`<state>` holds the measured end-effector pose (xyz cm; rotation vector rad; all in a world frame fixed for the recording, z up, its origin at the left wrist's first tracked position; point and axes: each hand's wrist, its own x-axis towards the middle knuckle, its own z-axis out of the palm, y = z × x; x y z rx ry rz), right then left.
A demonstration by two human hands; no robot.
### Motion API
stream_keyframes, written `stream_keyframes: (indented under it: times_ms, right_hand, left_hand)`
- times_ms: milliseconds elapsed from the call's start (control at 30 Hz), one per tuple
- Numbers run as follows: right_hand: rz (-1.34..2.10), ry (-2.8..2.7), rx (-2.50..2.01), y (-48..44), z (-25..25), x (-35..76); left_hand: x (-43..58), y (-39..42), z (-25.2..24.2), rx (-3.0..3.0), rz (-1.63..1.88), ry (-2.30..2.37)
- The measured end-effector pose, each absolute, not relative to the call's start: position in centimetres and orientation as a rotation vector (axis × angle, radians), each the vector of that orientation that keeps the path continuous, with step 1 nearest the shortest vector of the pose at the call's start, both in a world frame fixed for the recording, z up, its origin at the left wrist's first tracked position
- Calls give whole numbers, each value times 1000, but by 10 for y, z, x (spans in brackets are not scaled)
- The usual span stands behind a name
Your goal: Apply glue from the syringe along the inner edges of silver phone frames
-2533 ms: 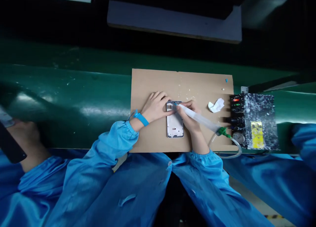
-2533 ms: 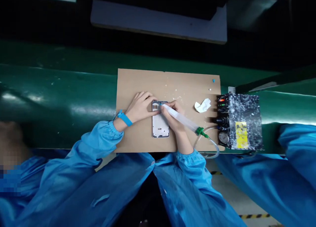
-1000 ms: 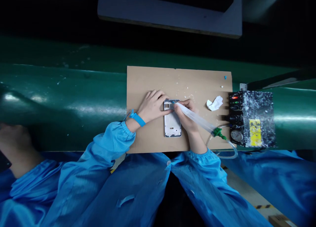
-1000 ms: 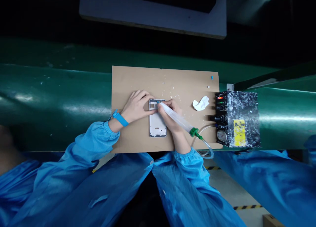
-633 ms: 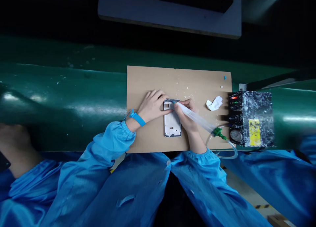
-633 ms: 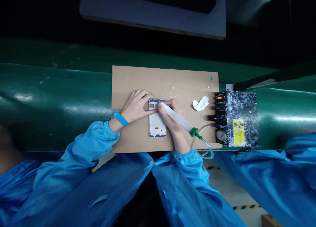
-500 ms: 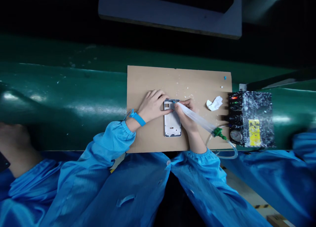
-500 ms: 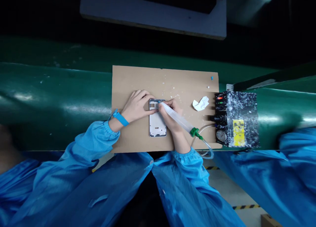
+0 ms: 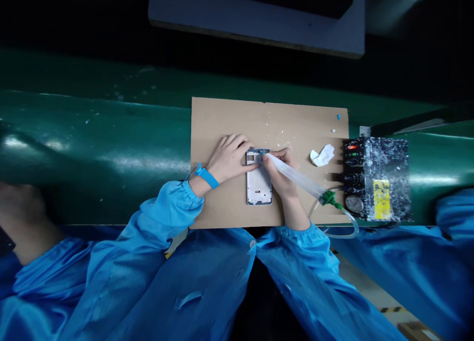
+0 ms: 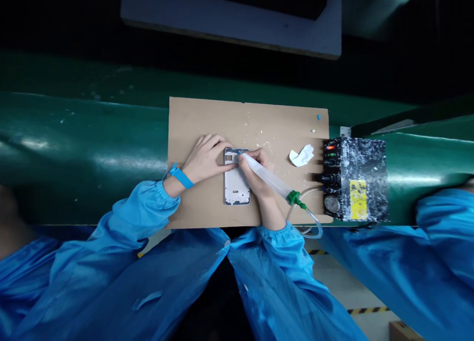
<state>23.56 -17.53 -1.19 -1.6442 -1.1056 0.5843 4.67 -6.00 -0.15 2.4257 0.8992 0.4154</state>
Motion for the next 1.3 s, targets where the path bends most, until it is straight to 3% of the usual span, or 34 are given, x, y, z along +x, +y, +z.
stream_keyframes:
  times_ms: [1300]
  right_hand:
    - [629,-1075,-1606,-175,-22,239]
  left_hand:
    - [47,-59,-3,2429,419,877]
